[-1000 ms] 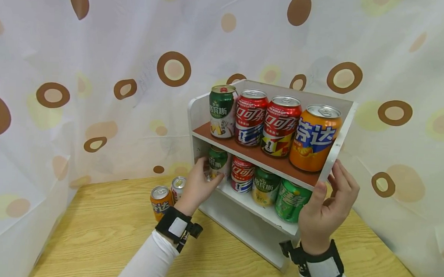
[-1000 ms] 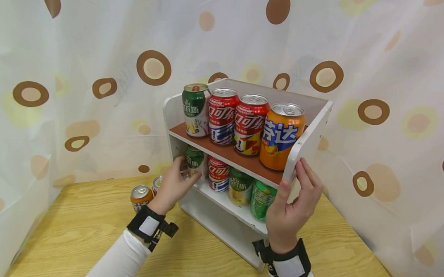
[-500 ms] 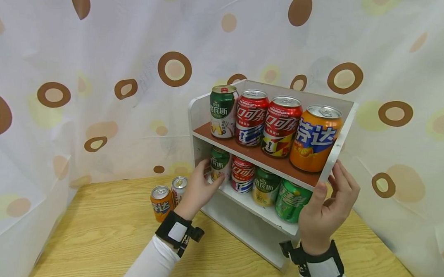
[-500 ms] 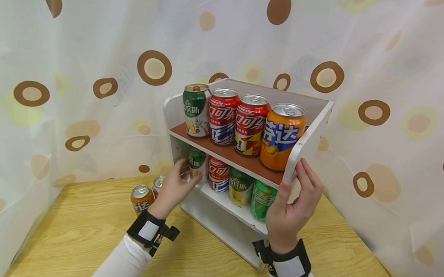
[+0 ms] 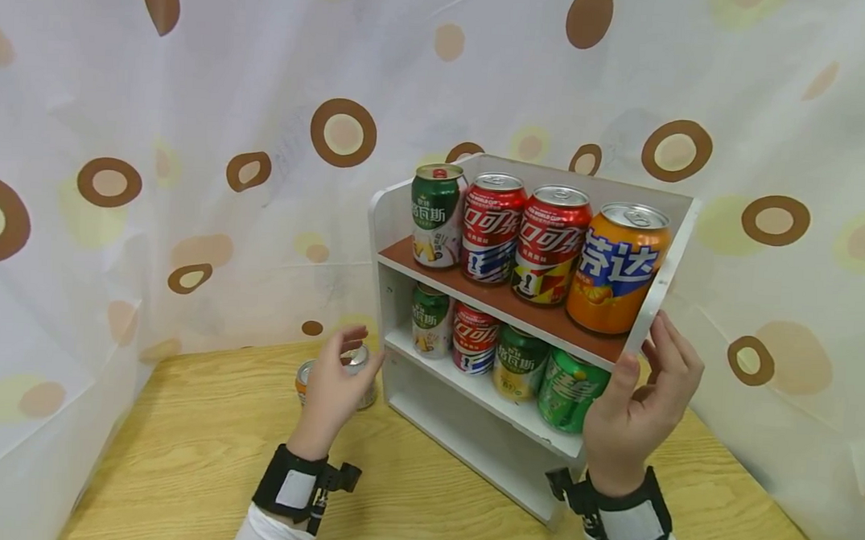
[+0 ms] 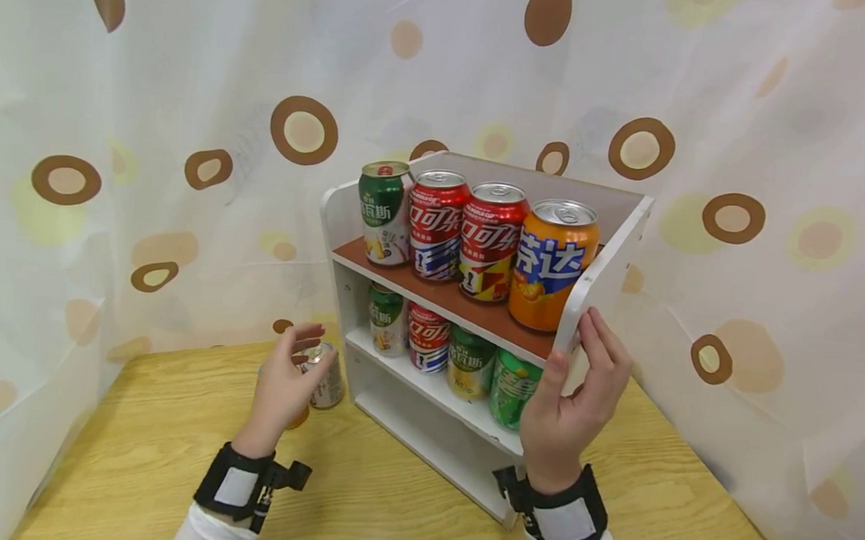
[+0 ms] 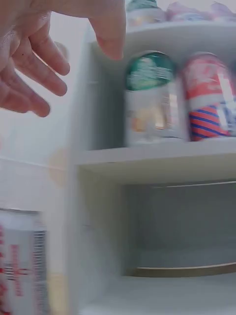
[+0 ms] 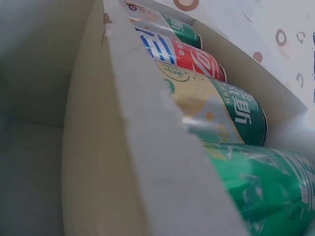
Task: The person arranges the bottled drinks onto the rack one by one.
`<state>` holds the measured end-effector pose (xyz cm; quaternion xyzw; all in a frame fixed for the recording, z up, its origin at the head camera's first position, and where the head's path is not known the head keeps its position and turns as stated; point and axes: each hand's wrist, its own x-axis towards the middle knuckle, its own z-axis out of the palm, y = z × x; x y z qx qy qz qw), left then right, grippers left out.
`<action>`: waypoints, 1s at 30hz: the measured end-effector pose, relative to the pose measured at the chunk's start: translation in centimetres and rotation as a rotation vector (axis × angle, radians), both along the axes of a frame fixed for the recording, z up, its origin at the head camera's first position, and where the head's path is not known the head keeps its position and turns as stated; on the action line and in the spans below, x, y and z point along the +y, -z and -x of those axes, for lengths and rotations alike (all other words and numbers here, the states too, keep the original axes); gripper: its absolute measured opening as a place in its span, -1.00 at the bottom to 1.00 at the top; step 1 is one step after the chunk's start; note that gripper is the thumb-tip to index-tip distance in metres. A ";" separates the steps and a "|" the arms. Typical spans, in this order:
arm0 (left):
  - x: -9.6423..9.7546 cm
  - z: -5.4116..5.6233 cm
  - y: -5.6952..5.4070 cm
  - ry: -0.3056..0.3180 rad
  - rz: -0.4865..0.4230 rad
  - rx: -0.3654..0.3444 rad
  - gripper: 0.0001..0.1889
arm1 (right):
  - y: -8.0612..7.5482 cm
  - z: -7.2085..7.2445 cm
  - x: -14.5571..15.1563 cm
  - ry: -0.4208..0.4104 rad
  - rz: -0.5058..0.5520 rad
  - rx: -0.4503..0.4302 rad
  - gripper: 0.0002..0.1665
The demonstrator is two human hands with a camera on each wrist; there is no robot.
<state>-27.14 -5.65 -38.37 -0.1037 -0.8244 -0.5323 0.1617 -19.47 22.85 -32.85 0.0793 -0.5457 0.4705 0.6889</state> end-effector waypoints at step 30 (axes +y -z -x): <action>-6.6 1.2 7.6 -0.132 -0.027 -0.293 -0.08 | -0.4 -0.4 -0.5 -0.003 0.018 -0.004 -0.16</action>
